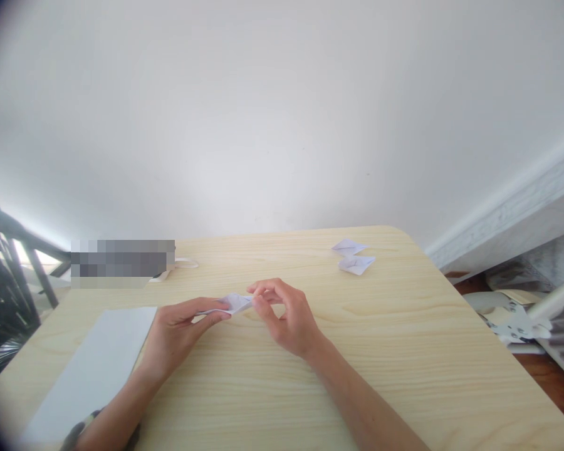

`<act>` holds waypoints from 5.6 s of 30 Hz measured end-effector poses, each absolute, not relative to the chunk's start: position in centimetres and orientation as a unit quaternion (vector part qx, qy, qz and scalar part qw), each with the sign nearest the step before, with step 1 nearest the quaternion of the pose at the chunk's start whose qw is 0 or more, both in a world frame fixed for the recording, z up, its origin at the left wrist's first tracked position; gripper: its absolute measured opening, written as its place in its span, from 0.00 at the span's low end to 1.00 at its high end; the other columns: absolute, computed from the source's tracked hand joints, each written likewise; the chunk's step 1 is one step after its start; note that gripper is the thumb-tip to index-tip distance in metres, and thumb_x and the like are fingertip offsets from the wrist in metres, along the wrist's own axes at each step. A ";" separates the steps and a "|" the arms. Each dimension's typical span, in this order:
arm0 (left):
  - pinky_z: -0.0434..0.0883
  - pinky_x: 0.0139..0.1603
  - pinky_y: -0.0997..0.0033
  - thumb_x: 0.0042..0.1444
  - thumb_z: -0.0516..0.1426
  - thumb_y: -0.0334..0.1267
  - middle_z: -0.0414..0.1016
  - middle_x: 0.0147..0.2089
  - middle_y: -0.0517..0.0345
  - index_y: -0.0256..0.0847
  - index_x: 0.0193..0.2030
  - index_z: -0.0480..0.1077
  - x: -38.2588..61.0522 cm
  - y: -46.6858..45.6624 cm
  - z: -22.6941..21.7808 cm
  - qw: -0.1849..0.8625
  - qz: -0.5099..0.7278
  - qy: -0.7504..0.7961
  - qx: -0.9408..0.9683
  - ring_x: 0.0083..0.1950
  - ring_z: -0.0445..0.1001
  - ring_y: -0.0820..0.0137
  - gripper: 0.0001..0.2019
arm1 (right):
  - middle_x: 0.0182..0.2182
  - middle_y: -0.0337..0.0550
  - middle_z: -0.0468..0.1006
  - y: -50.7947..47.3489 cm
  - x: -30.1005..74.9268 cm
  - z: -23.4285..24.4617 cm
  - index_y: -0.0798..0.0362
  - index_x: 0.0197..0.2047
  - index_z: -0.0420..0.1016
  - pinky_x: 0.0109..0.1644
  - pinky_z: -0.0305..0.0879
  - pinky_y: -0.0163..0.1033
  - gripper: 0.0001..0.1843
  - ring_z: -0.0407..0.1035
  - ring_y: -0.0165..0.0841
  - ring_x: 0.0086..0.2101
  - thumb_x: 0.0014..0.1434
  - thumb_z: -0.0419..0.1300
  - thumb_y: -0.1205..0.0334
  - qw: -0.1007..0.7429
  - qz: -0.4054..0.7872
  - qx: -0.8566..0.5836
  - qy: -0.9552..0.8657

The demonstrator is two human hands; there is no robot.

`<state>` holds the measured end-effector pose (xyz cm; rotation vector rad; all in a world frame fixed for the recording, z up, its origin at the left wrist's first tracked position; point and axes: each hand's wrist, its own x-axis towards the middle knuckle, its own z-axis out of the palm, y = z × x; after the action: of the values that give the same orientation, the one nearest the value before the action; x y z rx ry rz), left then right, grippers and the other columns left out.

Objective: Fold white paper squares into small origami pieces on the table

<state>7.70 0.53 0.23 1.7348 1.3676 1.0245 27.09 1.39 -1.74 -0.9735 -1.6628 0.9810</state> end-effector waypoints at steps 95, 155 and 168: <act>0.72 0.41 0.67 0.56 0.51 0.42 0.78 0.38 0.56 0.41 0.42 0.73 8.1 0.7 0.7 0.634 0.252 0.421 0.598 0.40 0.75 0.65 0.14 | 0.24 0.38 0.77 2.3 28.0 -0.8 0.55 0.30 0.76 0.29 0.69 0.31 0.13 0.72 0.29 0.26 0.55 0.54 0.57 0.280 0.558 -0.396 -0.673; 0.68 0.39 0.71 0.55 0.51 0.35 0.71 0.40 0.55 0.43 0.41 0.69 8.3 0.5 -0.1 0.186 0.227 0.490 0.821 0.39 0.70 0.69 0.09 | 0.34 0.39 0.71 1.3 26.2 -1.7 0.51 0.37 0.71 0.43 0.59 0.38 0.10 0.63 0.32 0.36 0.50 0.55 0.71 0.286 0.182 -0.481 -0.809; 0.67 0.40 0.70 0.54 0.52 0.38 0.70 0.41 0.55 0.44 0.42 0.69 8.1 0.7 -0.4 0.189 0.208 0.491 0.825 0.40 0.69 0.68 0.10 | 0.32 0.41 0.69 1.2 25.8 -2.0 0.50 0.35 0.71 0.43 0.58 0.40 0.07 0.62 0.34 0.36 0.51 0.56 0.65 0.243 0.145 -0.500 -0.818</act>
<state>8.14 0.72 -0.44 2.3194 1.3815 0.5849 25.79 1.21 -2.03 -1.3667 -2.2363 0.3961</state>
